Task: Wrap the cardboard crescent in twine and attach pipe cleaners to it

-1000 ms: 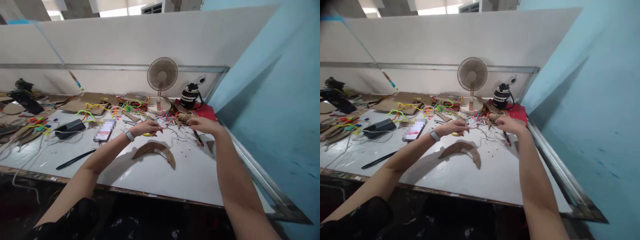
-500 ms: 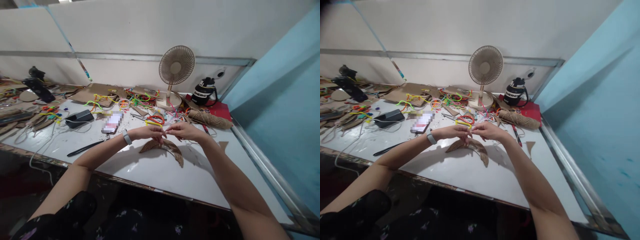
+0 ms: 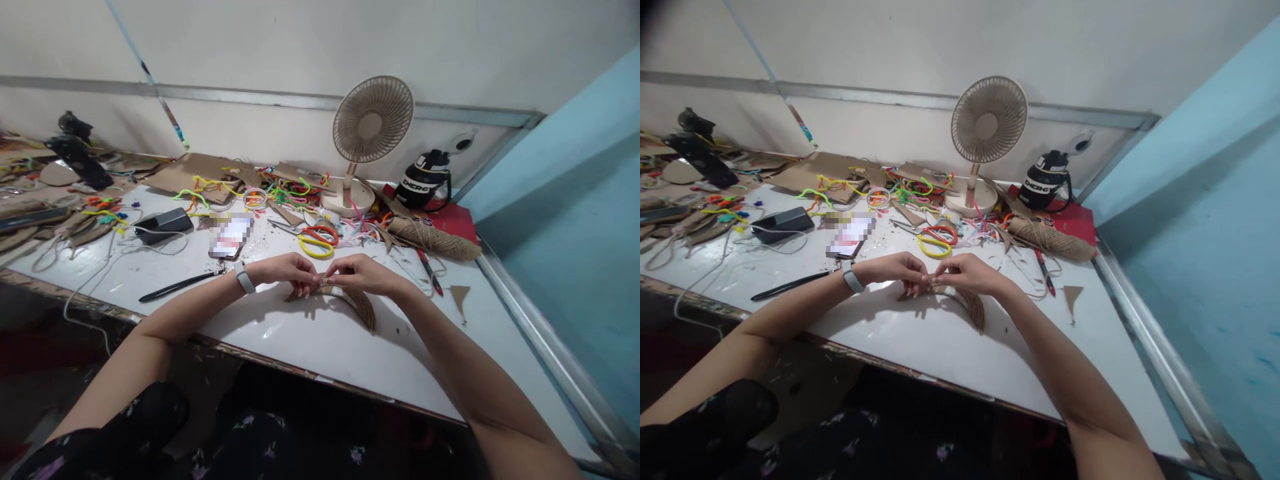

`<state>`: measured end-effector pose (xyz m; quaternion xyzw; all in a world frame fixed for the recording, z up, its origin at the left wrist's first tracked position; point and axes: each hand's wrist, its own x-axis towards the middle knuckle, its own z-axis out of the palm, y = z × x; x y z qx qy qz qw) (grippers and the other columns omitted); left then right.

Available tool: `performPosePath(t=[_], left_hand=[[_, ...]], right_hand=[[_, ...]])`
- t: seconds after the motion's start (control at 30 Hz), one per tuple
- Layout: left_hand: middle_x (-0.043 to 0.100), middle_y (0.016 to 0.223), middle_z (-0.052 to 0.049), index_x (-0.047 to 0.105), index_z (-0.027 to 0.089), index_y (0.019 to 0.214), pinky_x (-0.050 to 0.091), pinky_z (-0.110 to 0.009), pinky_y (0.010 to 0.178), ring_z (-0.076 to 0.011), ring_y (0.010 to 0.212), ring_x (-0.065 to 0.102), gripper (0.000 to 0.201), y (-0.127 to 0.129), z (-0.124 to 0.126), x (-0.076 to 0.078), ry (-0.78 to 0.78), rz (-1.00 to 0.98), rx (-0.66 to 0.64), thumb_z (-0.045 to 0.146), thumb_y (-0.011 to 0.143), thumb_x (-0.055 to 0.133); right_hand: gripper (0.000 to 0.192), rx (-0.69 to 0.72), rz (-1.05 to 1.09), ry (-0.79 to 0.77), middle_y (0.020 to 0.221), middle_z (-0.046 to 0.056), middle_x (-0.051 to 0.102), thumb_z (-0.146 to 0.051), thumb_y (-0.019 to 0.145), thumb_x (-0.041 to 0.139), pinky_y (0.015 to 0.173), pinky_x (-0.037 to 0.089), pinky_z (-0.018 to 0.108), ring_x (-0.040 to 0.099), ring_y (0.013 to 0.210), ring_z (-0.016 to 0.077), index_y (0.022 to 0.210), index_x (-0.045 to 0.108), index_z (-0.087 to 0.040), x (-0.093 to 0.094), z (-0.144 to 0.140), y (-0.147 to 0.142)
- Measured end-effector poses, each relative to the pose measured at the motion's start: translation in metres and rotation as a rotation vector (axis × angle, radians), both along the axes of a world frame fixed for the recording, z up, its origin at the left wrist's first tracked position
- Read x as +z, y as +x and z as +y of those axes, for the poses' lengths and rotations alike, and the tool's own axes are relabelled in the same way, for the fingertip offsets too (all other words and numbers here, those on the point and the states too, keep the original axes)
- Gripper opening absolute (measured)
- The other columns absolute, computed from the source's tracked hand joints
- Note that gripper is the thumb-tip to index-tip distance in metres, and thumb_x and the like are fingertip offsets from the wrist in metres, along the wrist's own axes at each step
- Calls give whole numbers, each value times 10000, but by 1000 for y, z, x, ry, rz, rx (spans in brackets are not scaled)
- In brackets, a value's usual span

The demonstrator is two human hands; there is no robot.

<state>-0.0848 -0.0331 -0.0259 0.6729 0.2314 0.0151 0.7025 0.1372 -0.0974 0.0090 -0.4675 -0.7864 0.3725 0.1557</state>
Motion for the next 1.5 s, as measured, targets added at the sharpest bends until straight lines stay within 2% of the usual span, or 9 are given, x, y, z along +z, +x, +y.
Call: performPosePath(t=[0.13,0.23,0.33,0.53,0.87,1.1,1.37,1.5], left_hand=[[670,646,-26,699,139,822,450,-224,578,-94,555,586,387,-5,9,-2,37,30,-85,522,766,692],[626,575,-5,694,135,798,406,-205,530,-76,503,535,367,-11,20,-1,167,50,2,501,770,694],[591,546,8,674,133,771,372,-205,492,-69,464,489,347,-16,28,0,214,84,62,478,753,715],[584,560,12,646,144,718,372,-215,500,-77,475,485,280,-18,29,-4,270,125,-33,412,739,728],[608,697,3,659,143,813,340,-221,576,-95,621,501,247,-15,28,-18,445,93,-127,374,739,706],[607,667,4,659,141,802,345,-218,556,-97,597,504,235,-12,20,-12,427,115,-87,352,715,713],[635,675,-6,645,147,778,362,-223,561,-107,596,533,233,-9,15,-10,419,119,-83,358,709,717],[642,696,-15,639,145,794,363,-231,573,-112,608,532,267,-8,14,-12,473,134,-98,404,746,682]], right_hand=[[377,0,113,-47,780,43,683,-499,788,628,686,416,263,568,732,164,863,725,-142,-7,3,-2],[362,13,111,-95,745,27,663,-490,791,625,671,412,260,554,706,153,851,722,-146,-13,3,-4],[346,14,83,-125,703,7,632,-478,798,615,639,396,253,528,666,139,850,717,-153,-20,4,-6],[335,-58,77,-117,693,4,626,-473,796,612,612,386,247,520,643,133,840,696,-152,-26,6,-7],[269,-138,-69,-38,675,23,651,-393,795,567,591,379,246,531,648,146,736,678,-155,-21,0,-18],[204,-146,-163,15,704,23,679,-322,791,556,604,383,244,570,685,159,726,678,-172,-27,-1,-19],[196,-136,-185,18,695,26,672,-311,785,555,585,364,245,560,672,159,733,682,-170,-26,-1,-21],[206,-134,-184,-3,711,30,678,-317,786,555,594,368,247,563,685,165,757,690,-165,-26,-2,-21]])
